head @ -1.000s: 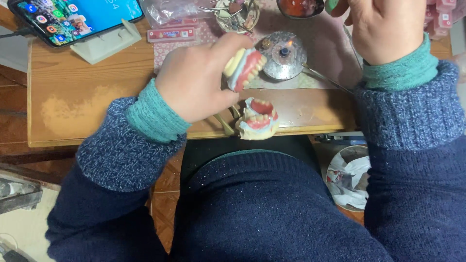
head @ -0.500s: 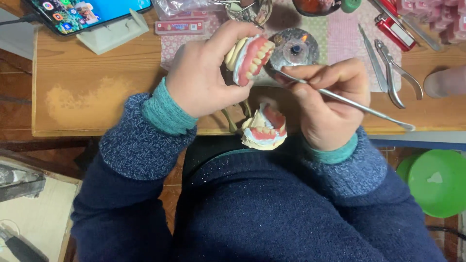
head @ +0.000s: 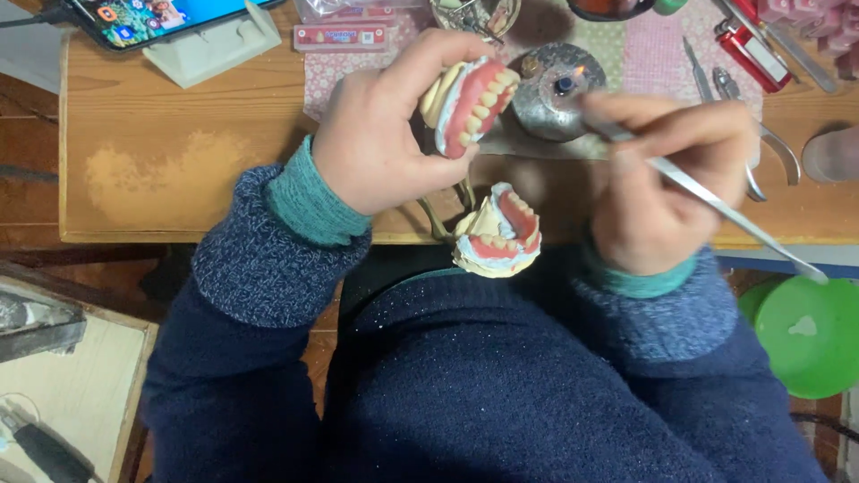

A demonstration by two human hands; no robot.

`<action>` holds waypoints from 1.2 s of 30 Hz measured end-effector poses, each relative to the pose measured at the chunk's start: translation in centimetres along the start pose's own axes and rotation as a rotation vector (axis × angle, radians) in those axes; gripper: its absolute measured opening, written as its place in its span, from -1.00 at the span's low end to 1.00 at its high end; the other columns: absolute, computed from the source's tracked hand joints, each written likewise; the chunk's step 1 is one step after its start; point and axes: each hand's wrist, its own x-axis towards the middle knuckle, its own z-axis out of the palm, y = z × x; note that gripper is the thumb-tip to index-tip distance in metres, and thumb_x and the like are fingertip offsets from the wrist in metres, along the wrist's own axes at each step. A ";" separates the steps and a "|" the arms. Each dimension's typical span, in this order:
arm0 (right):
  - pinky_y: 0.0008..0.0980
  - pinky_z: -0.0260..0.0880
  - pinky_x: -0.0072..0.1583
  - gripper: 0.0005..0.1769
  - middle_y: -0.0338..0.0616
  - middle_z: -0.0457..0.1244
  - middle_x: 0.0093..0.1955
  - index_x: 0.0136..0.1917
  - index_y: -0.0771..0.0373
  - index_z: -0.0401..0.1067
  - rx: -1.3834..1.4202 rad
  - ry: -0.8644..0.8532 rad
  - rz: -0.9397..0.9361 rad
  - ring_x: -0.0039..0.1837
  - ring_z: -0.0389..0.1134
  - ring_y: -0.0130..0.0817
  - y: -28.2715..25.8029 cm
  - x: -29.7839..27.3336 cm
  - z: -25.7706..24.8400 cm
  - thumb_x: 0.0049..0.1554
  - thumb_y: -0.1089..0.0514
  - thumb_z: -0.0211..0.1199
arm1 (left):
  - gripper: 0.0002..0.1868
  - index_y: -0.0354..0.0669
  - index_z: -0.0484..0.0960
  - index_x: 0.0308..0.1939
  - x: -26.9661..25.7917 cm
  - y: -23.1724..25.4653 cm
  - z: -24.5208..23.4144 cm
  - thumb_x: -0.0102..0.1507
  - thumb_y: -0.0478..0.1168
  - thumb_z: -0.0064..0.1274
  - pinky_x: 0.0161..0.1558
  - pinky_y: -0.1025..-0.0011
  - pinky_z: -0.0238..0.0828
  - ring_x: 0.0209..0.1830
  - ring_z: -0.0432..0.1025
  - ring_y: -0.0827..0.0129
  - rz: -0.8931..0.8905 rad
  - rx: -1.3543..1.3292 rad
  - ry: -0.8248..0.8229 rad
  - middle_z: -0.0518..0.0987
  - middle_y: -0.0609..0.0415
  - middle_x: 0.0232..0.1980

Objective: The recorder is applying material and shaping the surface of a set of dentures mounted on a dental articular model.

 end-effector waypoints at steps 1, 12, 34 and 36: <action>-0.30 0.47 0.32 -0.80 0.23 0.37 0.17 0.09 0.31 0.11 0.013 0.058 -0.027 0.18 0.44 -0.19 0.3 0.0 -0.8 0.39 0.41 0.13 | -0.34 -0.08 0.35 0.36 -0.3 -0.2 0.0 0.26 -0.30 0.35 0.23 0.41 0.65 0.21 0.64 0.27 -0.018 -0.046 0.006 0.64 0.00 0.20; -0.24 0.39 0.04 -0.85 0.07 0.32 -0.07 0.11 0.40 0.24 -1.087 -0.059 0.143 -0.11 0.31 -0.13 2.7 -1.3 -12.2 0.36 0.38 0.20 | -0.37 -0.15 0.32 0.38 -1.6 0.2 -0.1 0.37 -0.43 0.37 0.39 0.51 0.51 0.28 0.44 0.46 -0.037 -0.322 0.135 0.50 0.08 0.29; -0.35 0.58 -0.09 -0.78 -0.01 0.40 -0.08 0.00 0.24 0.29 0.309 0.086 0.030 -0.08 0.50 -0.31 0.4 -0.9 -1.0 0.23 0.19 0.32 | -0.31 -0.23 0.34 0.41 -2.2 -0.6 4.3 0.27 -0.44 0.35 0.40 0.43 0.49 0.28 0.45 0.46 -0.227 -0.798 0.115 0.52 0.07 0.28; -0.27 0.61 -0.08 -0.71 0.09 0.41 -0.08 -0.01 0.21 0.21 0.402 0.071 0.088 -0.07 0.52 -0.21 0.6 -1.3 0.7 0.19 0.17 0.33 | -0.30 -0.23 0.32 0.41 -2.2 -0.6 4.6 0.25 -0.44 0.34 0.39 0.42 0.48 0.31 0.46 0.46 -0.251 -0.803 0.108 0.51 0.08 0.29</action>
